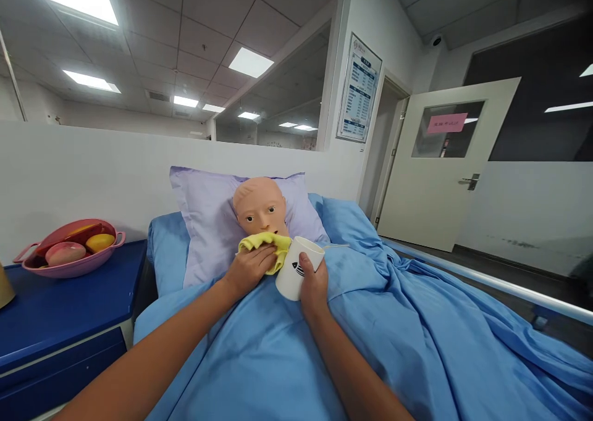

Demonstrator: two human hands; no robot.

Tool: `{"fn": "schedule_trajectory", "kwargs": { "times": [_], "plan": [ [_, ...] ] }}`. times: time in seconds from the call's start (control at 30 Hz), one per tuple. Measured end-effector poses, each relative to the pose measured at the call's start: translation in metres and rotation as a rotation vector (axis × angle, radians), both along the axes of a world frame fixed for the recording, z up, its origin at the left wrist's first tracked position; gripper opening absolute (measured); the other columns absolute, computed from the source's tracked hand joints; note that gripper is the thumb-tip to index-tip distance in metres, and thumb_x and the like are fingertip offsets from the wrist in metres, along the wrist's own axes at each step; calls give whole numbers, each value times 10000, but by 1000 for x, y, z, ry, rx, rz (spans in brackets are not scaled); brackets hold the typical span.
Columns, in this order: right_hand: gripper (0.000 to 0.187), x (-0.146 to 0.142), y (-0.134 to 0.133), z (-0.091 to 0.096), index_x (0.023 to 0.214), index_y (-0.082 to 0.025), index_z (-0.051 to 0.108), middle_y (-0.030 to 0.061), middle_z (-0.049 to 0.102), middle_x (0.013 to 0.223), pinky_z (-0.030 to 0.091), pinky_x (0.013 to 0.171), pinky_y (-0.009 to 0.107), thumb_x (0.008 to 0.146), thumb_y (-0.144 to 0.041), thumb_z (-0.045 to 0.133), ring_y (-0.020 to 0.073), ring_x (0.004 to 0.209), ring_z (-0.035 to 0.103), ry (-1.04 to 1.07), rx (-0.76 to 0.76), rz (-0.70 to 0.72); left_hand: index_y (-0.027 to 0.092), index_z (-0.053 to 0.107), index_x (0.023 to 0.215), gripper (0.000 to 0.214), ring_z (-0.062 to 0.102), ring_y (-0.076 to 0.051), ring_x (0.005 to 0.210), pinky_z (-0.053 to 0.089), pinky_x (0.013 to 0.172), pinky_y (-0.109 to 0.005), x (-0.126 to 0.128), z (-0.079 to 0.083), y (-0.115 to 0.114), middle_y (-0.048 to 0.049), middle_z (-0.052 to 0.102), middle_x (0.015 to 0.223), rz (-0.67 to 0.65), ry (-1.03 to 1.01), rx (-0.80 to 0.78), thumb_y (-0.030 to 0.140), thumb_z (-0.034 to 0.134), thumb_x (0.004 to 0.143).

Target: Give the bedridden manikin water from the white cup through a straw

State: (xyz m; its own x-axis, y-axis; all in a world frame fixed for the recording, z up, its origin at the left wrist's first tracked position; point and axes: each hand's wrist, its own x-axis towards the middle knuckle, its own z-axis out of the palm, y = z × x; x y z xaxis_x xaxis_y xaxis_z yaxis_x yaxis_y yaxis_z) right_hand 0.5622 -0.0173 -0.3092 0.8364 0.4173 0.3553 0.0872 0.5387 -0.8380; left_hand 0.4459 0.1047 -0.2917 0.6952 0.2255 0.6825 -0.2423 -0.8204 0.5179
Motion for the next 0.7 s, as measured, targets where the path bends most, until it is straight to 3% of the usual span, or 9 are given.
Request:
{"fn": "schedule_trajectory", "kwargs": {
  "times": [0.1,0.17,0.27,0.37,0.43,0.53,0.7],
  "plan": [
    [542,2,2,-3,1108,-193,563,54,668,958,529,666,297,724,-555,685,162,724,636,0,1,13,177,666,1113,273,556,-218,1197,395,1091,-429,-12,-10,11,-103,637,1201,96,-110,335,163,473,922],
    [558,3,3,-4,1111,-182,565,65,667,979,529,685,305,716,-557,688,175,763,641,-15,-4,4,152,635,1147,294,560,-211,1192,451,1049,-430,-16,-3,12,-113,627,1218,142,-225,565,125,439,930],
    [584,2,4,-3,1128,-173,571,80,660,1018,526,688,311,714,-570,678,196,819,641,-54,-17,-25,140,551,1240,332,491,-206,1268,464,1046,-424,-12,27,2,-130,580,1285,202,-363,771,99,402,946],
    [586,0,3,1,1133,-175,571,71,660,995,517,646,296,714,-572,672,193,799,636,-61,-17,-34,132,524,1250,323,465,-204,1291,451,1065,-435,2,59,-9,-128,590,1270,211,-460,856,112,382,960],
    [594,-1,2,3,1107,-167,571,58,659,938,506,612,281,690,-574,686,179,747,626,-46,-15,-36,112,542,1214,294,455,-211,1299,449,1071,-436,16,69,-11,-135,599,1252,216,-470,902,127,386,965],
    [602,-2,2,3,1098,-163,567,53,655,917,499,602,273,680,-580,688,158,706,611,-28,-24,-37,76,584,1139,258,453,-227,1299,448,1074,-425,31,61,-4,-148,611,1228,265,-388,1003,110,399,962],
    [582,-1,2,1,1100,-170,575,60,661,955,508,635,280,698,-579,681,151,717,614,-41,-38,-33,68,574,1181,287,496,-201,1261,456,1070,-375,29,15,11,-137,603,1248,284,-243,1062,99,384,968]
  ]
}}
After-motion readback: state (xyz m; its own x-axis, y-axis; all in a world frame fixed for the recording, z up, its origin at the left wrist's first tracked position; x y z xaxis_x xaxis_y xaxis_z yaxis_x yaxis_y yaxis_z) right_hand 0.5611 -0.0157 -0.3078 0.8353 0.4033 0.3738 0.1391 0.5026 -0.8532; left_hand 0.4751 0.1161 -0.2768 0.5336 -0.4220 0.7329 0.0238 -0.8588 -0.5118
